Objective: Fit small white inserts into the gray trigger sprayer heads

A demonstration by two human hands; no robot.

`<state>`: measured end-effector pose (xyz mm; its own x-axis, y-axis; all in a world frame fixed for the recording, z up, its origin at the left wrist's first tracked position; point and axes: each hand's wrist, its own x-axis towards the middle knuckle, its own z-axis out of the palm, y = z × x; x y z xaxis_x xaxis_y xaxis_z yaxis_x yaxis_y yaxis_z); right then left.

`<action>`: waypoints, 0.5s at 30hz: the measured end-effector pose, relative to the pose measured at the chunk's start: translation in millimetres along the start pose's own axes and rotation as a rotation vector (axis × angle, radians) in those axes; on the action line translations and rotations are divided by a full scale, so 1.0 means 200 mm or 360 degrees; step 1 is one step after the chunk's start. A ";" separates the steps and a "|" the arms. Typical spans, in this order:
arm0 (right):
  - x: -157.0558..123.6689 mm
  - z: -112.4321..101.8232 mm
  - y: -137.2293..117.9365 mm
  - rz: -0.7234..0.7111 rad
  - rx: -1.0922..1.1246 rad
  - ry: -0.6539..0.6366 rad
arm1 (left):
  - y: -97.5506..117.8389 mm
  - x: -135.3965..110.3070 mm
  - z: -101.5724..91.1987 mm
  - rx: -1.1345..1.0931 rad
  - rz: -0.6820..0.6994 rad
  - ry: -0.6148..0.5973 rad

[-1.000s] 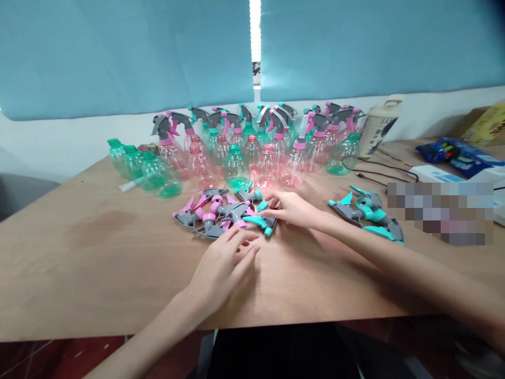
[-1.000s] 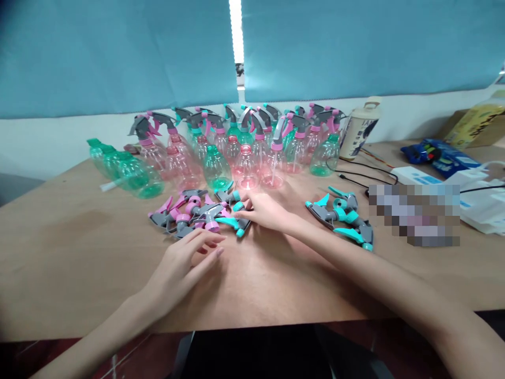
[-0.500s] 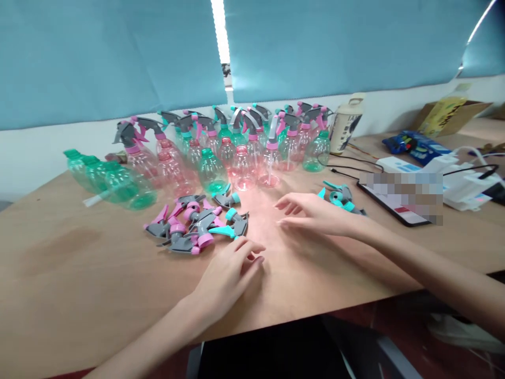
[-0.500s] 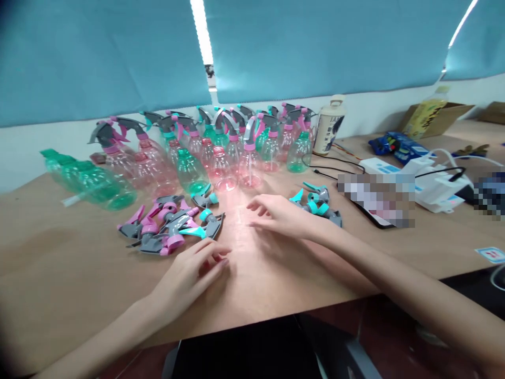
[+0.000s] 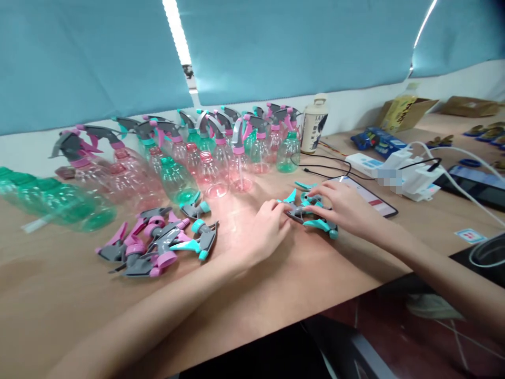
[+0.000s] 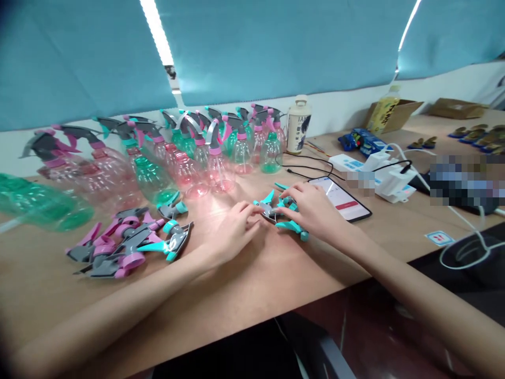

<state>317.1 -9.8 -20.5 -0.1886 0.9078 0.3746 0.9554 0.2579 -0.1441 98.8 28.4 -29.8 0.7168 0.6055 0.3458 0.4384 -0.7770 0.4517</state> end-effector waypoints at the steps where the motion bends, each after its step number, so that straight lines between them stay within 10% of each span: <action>1: -0.02 0.01 0.01 0.0026 0.0001 0.0038 | 0.02 0.06 0.01 0.0093 0.0038 -0.0037; 8: -0.15 0.10 0.04 0.0067 0.0125 0.0068 | 0.07 0.36 0.09 0.0401 0.0032 -0.0297; 15: -0.03 0.17 0.04 0.0154 0.0316 -0.0102 | -0.03 0.21 0.00 0.0414 -0.0061 -0.0307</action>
<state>317.4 -1.8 -54.7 -0.1181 0.9491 0.2920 0.9073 0.2227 -0.3566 126.8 58.7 -16.5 0.7758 0.6105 0.1594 0.5729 -0.7874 0.2273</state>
